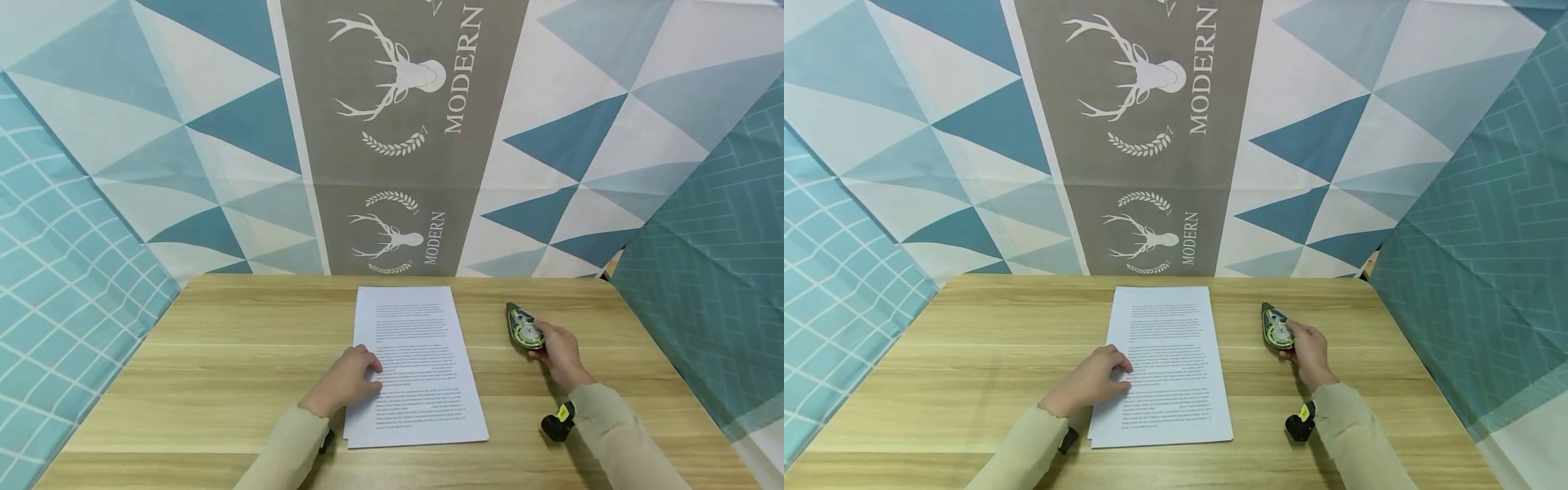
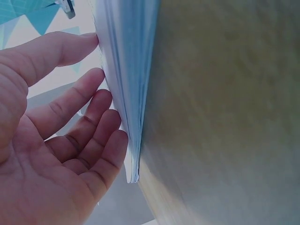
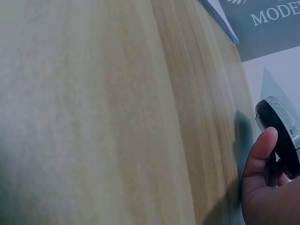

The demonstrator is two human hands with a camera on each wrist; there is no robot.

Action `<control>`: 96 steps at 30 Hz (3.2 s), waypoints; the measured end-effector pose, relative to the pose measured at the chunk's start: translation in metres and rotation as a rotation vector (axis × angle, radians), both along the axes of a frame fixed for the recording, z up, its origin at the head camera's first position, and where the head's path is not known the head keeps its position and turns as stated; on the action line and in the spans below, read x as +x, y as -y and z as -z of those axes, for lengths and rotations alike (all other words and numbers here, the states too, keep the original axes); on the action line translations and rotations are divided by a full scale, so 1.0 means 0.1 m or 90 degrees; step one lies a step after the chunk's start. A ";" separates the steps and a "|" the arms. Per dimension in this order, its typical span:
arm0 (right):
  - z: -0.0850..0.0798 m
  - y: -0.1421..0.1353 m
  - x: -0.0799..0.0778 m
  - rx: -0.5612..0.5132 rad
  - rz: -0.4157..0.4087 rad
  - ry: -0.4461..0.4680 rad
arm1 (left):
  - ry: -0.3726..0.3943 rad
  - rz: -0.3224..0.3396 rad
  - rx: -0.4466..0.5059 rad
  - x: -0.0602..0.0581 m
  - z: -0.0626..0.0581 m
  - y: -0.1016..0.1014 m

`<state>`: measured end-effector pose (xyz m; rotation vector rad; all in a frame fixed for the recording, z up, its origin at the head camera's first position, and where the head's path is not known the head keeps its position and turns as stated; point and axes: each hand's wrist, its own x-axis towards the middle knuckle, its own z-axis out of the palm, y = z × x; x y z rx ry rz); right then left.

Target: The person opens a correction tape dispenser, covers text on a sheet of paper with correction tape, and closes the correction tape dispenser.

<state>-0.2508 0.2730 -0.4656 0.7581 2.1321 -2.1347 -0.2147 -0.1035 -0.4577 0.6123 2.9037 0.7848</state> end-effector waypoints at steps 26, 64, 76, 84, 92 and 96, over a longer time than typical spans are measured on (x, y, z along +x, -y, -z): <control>0.07 -0.02 -0.04 0.251 -0.054 -0.001 | 0.006 -0.001 0.004 0.01 0.00 0.00; 0.04 -0.06 0.01 0.426 -0.074 0.054 | 0.016 -0.007 0.009 -0.01 0.02 0.01; 0.03 -0.06 0.01 0.418 -0.041 0.057 | 0.015 -0.011 0.000 -0.02 0.04 0.01; -0.14 -0.03 -0.01 0.440 -0.012 0.021 | 0.017 -0.014 0.008 -0.05 0.03 0.03; -0.33 0.35 -0.03 0.490 -0.068 -0.130 | -0.042 -0.059 0.019 -0.14 -0.14 -0.06; -0.36 0.65 -0.07 0.530 -0.118 -0.169 | -0.138 -0.119 -0.015 -0.22 -0.24 -0.16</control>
